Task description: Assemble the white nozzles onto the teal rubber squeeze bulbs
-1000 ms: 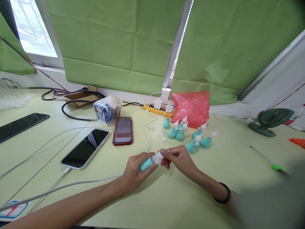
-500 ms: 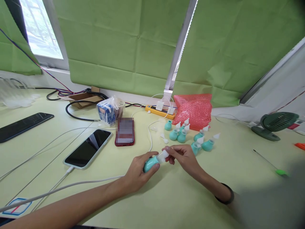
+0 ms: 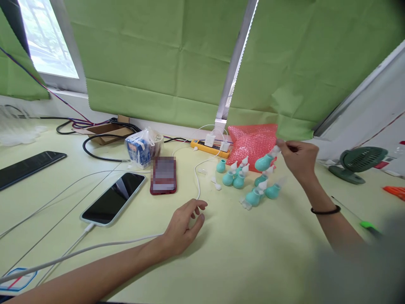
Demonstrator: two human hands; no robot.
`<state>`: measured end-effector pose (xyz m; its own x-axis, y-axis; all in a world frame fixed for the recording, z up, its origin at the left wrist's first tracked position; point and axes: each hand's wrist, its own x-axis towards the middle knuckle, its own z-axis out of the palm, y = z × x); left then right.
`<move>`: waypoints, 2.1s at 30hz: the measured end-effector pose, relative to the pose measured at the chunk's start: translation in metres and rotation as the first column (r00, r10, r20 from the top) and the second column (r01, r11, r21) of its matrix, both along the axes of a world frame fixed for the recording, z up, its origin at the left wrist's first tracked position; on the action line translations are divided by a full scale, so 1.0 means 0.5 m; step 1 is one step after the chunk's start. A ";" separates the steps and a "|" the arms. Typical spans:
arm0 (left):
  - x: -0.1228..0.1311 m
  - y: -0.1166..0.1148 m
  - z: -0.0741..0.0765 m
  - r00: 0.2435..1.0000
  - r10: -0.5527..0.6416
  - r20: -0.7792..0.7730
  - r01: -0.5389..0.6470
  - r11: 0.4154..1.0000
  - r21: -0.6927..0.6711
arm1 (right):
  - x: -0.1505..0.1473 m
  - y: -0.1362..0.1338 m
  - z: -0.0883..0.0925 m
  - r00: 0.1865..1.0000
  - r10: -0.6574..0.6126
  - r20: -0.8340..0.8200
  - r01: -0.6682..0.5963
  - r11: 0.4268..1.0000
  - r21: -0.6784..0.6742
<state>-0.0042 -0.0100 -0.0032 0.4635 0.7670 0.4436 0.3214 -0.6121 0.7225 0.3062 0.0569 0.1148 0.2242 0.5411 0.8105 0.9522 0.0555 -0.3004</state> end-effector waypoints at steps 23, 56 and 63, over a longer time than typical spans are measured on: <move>0.000 0.001 0.004 0.999 -0.002 -0.032 0.004 0.999 0.043 | -0.052 0.021 -0.047 0.966 -0.016 0.259 0.056 0.988 -0.147; 0.004 0.017 -0.002 0.982 0.154 0.110 -0.122 0.959 -0.254 | -0.297 -0.077 -0.228 0.643 0.765 0.031 -0.684 0.592 -0.427; 0.007 0.022 -0.012 0.993 0.071 0.093 -0.050 0.976 -0.212 | -0.284 -0.121 -0.232 0.573 0.794 -0.202 -0.816 0.530 -0.231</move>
